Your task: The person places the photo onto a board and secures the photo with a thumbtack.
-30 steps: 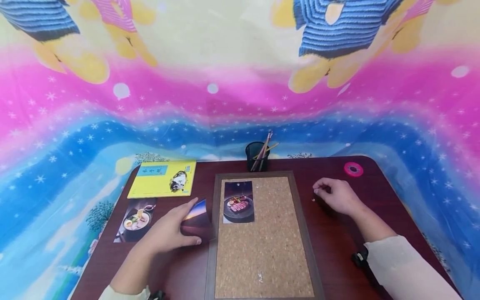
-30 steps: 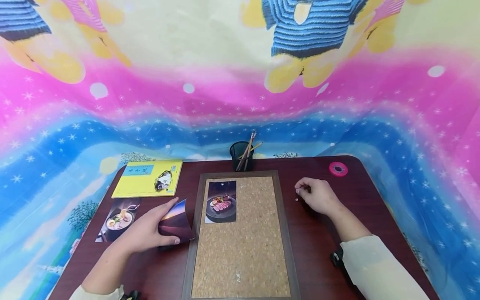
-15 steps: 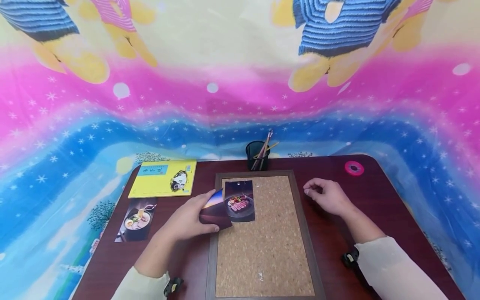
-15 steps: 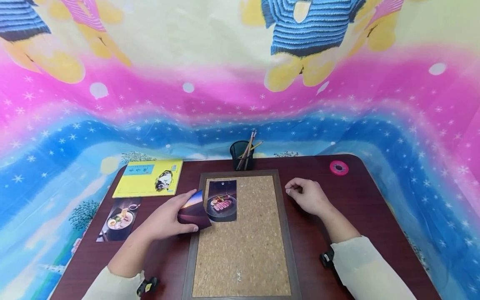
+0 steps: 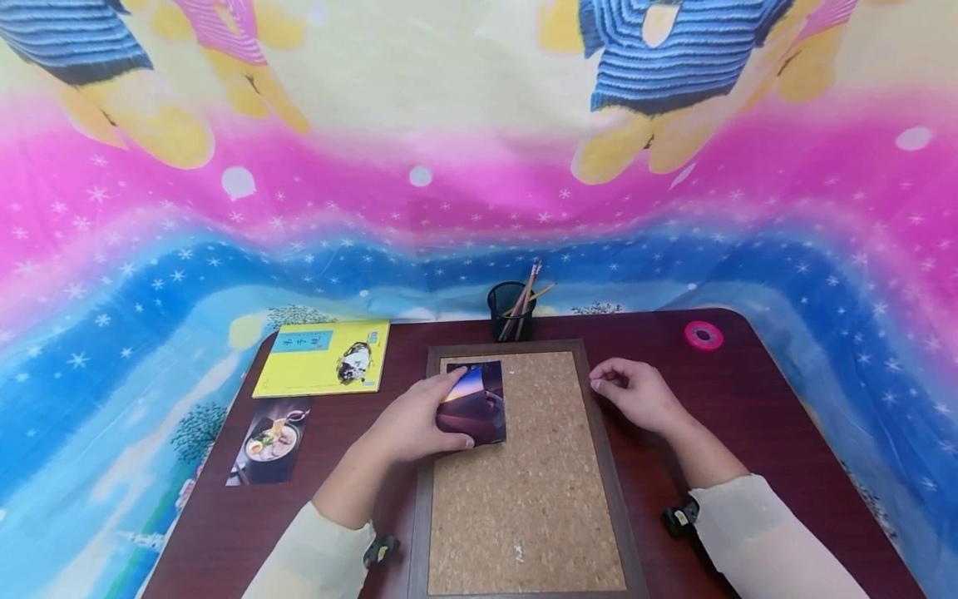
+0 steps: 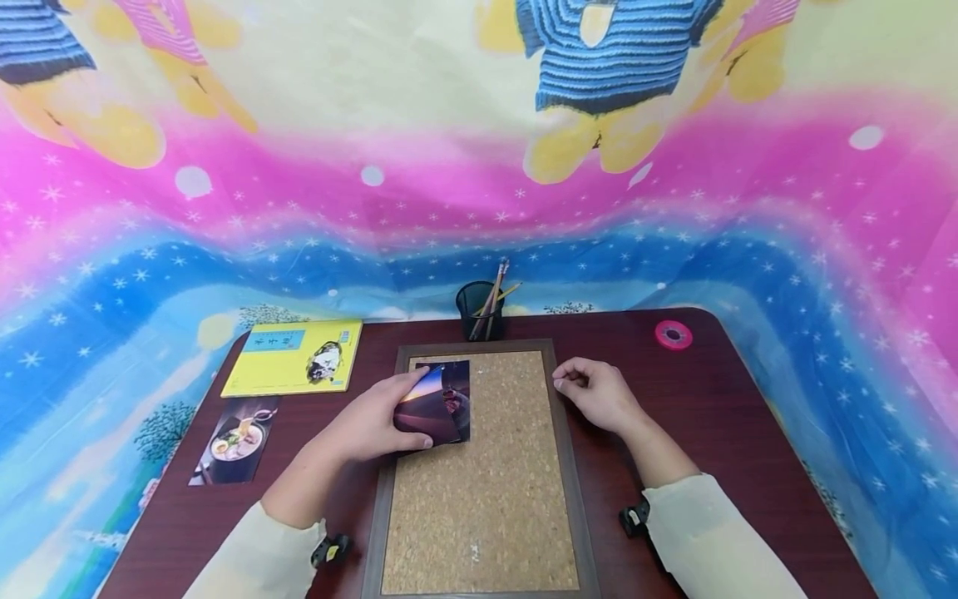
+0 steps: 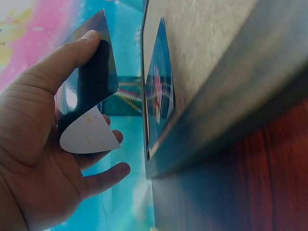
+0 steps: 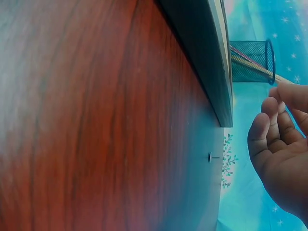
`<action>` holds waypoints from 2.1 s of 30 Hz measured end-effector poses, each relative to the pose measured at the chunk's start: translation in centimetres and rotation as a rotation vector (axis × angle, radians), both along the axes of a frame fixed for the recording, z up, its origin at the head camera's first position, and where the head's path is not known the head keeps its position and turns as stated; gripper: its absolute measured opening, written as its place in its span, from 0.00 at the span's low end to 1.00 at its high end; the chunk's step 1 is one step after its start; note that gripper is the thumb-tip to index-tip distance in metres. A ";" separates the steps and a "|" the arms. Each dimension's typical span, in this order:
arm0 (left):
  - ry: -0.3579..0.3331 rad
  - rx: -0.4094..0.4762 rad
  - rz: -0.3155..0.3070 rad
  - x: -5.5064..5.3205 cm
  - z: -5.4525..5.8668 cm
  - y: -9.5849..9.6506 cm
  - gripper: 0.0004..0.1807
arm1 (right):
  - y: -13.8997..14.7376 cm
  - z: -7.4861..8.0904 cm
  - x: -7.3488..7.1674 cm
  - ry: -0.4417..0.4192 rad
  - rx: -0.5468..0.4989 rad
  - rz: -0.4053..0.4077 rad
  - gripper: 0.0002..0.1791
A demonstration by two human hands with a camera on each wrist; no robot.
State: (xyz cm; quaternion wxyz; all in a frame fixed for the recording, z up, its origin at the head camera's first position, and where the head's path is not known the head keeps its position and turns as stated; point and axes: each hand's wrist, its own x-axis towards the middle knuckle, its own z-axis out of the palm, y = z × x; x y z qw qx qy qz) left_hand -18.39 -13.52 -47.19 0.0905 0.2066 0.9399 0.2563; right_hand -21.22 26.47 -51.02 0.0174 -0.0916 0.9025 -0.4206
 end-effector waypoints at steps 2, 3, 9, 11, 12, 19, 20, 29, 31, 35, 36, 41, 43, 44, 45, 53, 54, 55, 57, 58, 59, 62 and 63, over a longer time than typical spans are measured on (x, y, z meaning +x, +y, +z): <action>0.005 -0.010 -0.018 -0.4 0.0 0.7 0.61 | -0.3 0.0 0.0 -0.011 -0.017 -0.002 0.08; 0.006 -0.013 -0.027 -0.6 0.0 1.0 0.61 | -0.5 0.0 -0.1 -0.015 -0.025 -0.003 0.08; -0.006 -0.025 -0.055 -1.3 -0.2 2.9 0.61 | -1.3 -0.1 -0.2 -0.026 -0.062 0.002 0.08; -0.008 -0.029 -0.069 -1.5 -0.3 3.5 0.61 | -1.5 -0.1 -0.2 -0.024 -0.068 0.005 0.08; -0.008 -0.031 -0.077 -1.7 -0.4 3.7 0.60 | -1.7 -0.2 -0.2 -0.024 -0.073 0.005 0.08; 0.000 -0.068 -0.126 -2.1 -0.3 5.7 0.60 | -2.5 0.0 -0.1 -0.059 -0.160 0.021 0.11; 0.001 -0.077 -0.130 -2.2 -0.3 6.0 0.61 | -2.6 0.1 0.0 -0.060 -0.165 0.021 0.11; -0.001 -0.149 -0.138 -3.7 -0.5 8.5 0.62 | -3.3 0.3 -0.2 -0.068 -0.206 0.019 0.11; -0.012 -0.157 -0.137 -4.1 -0.6 9.0 0.62 | -3.4 0.3 -0.2 -0.070 -0.212 0.017 0.11; -0.008 -0.199 -0.140 -4.7 -1.1 10.2 0.62 | -3.6 0.3 -0.4 -0.076 -0.209 0.014 0.13; -0.004 -0.209 -0.140 -4.8 -1.1 10.5 0.62 | -3.7 0.3 -0.5 -0.077 -0.206 0.013 0.13; 0.008 -0.236 -0.136 -5.3 -1.4 11.8 0.63 | -3.8 0.4 -0.8 -0.072 -0.201 0.009 0.11; 0.005 -0.243 -0.136 -5.5 -1.5 12.2 0.63 | -3.8 0.5 -0.8 -0.065 -0.195 0.007 0.08; 0.002 -0.248 -0.135 -5.6 -1.5 12.4 0.63 | -3.8 0.5 -0.8 -0.063 -0.192 0.007 0.08; -0.003 -0.251 -0.136 -5.7 -1.6 12.6 0.63 | -3.9 0.6 -0.8 -0.062 -0.190 0.006 0.07; -0.011 -0.259 -0.127 -6.3 -2.2 13.4 0.63 | -3.7 0.4 -1.3 -0.068 -0.181 -0.005 0.06; -0.012 -0.261 -0.125 -6.3 -2.2 13.5 0.63 | -3.7 0.4 -1.4 -0.064 -0.180 -0.003 0.06; -0.014 -0.262 -0.125 -6.3 -2.2 13.5 0.63 | -3.7 0.3 -1.5 -0.060 -0.181 -0.002 0.06; -0.021 -0.260 -0.127 -6.3 -2.2 13.5 0.64 | -3.7 0.3 -1.8 -0.054 -0.184 0.003 0.06; -0.024 -0.259 -0.130 -6.3 -2.2 13.5 0.64 | -3.7 0.3 -2.0 -0.052 -0.184 0.006 0.07; -0.026 -0.259 -0.134 -6.3 -2.2 13.5 0.64 | -3.7 0.3 -2.1 -0.052 -0.180 0.010 0.07; -0.040 -0.262 -0.143 -6.3 -2.2 13.5 0.64 | -3.9 0.3 -2.6 -0.058 -0.162 0.020 0.09; -0.046 -0.263 -0.145 -6.3 -2.3 13.4 0.64 | -3.9 0.4 -2.8 -0.058 -0.152 0.021 0.10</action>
